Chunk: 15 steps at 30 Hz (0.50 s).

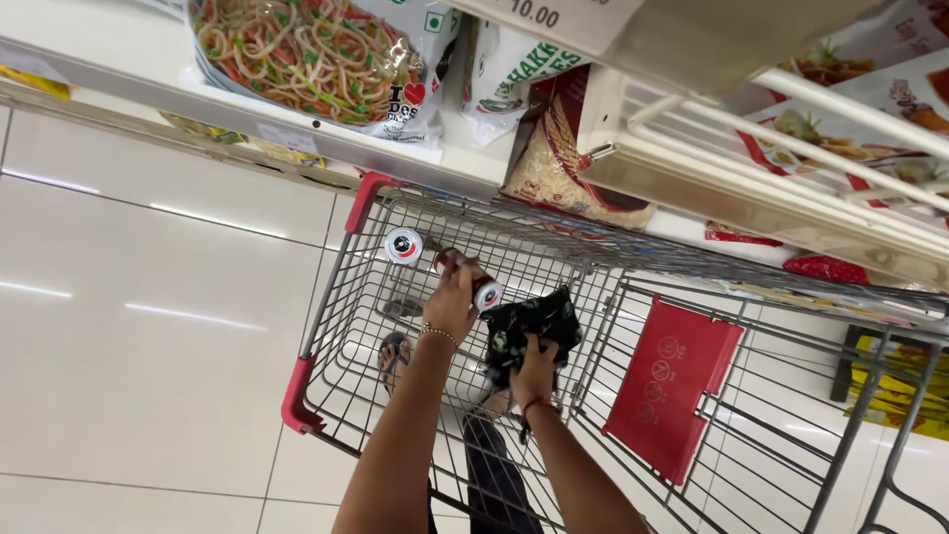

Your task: Picking various food items and bottles from store shelves and placing them into a shopping cart.

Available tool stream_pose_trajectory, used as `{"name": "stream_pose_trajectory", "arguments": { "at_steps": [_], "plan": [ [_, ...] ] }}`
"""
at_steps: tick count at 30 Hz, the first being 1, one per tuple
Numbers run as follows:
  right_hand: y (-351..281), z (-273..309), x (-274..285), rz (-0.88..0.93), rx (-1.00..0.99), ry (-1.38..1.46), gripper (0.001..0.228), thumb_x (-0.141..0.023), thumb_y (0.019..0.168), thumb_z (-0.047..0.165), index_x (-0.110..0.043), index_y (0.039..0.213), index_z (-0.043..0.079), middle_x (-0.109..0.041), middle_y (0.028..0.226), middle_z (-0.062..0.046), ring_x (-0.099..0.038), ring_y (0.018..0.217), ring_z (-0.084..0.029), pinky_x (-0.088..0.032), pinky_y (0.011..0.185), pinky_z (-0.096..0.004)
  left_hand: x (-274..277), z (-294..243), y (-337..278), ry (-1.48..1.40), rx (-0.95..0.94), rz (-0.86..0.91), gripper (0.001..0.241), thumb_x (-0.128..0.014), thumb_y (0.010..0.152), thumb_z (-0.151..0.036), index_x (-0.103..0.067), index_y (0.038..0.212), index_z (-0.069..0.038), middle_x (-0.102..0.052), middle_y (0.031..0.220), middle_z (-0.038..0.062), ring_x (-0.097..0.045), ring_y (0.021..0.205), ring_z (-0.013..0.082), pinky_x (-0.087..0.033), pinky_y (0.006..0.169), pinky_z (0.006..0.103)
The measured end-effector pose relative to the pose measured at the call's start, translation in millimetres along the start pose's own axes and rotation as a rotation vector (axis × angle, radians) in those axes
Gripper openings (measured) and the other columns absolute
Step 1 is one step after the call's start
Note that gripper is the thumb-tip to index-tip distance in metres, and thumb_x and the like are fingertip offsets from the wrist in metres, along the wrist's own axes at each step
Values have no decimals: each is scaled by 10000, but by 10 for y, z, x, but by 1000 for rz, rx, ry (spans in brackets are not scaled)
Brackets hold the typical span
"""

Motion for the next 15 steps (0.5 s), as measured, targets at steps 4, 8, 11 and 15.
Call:
{"name": "stream_pose_trajectory", "arguments": {
  "at_steps": [4,8,11,15],
  "plan": [
    [355,-374,-123,-59,63,235,755,-725,876,134,-397,1552,59,-413,1497,-262,-561,1279,-419,-508,1106,-430,171,-318,-217,193,-197,-89,641,-800,793,-78,-456,1334,-78,-513,1493,157,-434,1448,359,-579,932,414],
    [-7,189,359,18,186,1069,746,-659,898,245,-345,1550,59,-568,1420,-208,-602,1259,-334,-518,1029,-423,379,-481,-514,50,-163,1,675,-804,773,-96,-506,1373,-175,-570,1405,71,-496,1348,357,-486,1048,457],
    [-621,826,922,12,394,959,721,-691,917,297,-369,1509,40,-524,1433,-182,-583,1277,-329,-537,1020,-430,18,-337,-642,7,-141,-45,673,-749,765,-33,-511,1387,-127,-557,1415,101,-538,1277,370,-438,1087,493],
    [-1381,1422,1932,-241,672,640,620,-733,960,377,-547,1400,-18,-540,1416,-198,-628,1214,-362,-559,979,-436,573,-987,-1128,-7,-218,-313,621,-695,717,61,-566,1317,-32,-543,1336,213,-541,1186,433,-351,1044,606]
  ]
}}
Point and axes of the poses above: each hand's wrist, its own y-axis towards the middle knuckle, its own x-axis out of the back of the hand, z = x × y, the point moved 10 cm from there along y, towards the middle knuckle
